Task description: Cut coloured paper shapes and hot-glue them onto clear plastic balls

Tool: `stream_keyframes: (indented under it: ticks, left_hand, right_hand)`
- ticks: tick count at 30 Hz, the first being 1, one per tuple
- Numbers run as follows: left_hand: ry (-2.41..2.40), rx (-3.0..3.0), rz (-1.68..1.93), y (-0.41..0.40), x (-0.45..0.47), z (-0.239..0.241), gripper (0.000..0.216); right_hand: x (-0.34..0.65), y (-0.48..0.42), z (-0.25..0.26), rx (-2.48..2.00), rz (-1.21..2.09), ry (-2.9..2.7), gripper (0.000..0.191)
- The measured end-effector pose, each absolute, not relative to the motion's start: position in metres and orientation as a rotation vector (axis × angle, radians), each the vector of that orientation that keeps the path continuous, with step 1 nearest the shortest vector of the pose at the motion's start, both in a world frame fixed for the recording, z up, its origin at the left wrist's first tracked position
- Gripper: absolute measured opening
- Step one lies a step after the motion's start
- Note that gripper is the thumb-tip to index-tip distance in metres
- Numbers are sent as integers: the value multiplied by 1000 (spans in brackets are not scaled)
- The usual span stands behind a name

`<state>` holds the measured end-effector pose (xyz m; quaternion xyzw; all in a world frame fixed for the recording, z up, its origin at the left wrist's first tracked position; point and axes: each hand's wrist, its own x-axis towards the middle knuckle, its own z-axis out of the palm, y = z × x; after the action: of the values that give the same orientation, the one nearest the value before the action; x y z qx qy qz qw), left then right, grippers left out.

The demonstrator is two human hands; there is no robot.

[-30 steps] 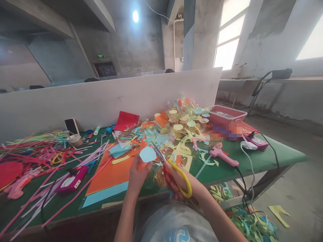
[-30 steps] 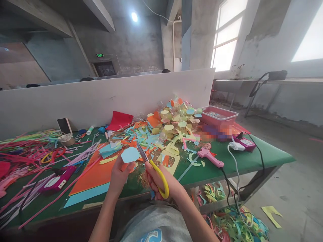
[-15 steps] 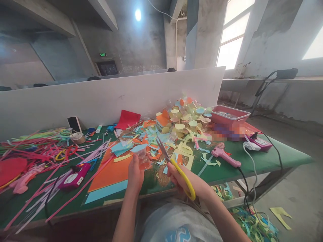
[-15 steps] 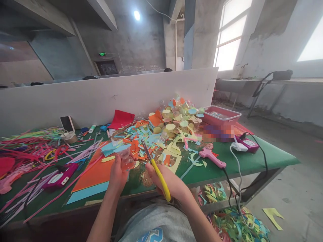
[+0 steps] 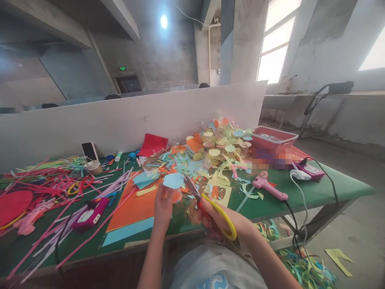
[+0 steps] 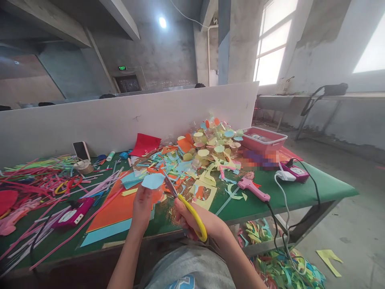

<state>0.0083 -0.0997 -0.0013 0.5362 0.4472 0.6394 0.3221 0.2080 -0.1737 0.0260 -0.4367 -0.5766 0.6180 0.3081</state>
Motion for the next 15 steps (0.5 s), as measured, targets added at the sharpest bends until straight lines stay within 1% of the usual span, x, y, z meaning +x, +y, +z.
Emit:
stream_keyframes:
  ticks: [12,15]
  left_hand:
    - [1240,1468,1664,-96,7,-2,59]
    - [1244,1469,1656,-95,8,-3,60]
  right_hand:
    - [196,-169,28,-1218,1591,-1506,65]
    - [187,-168,25,-1274,1617,-1423,66]
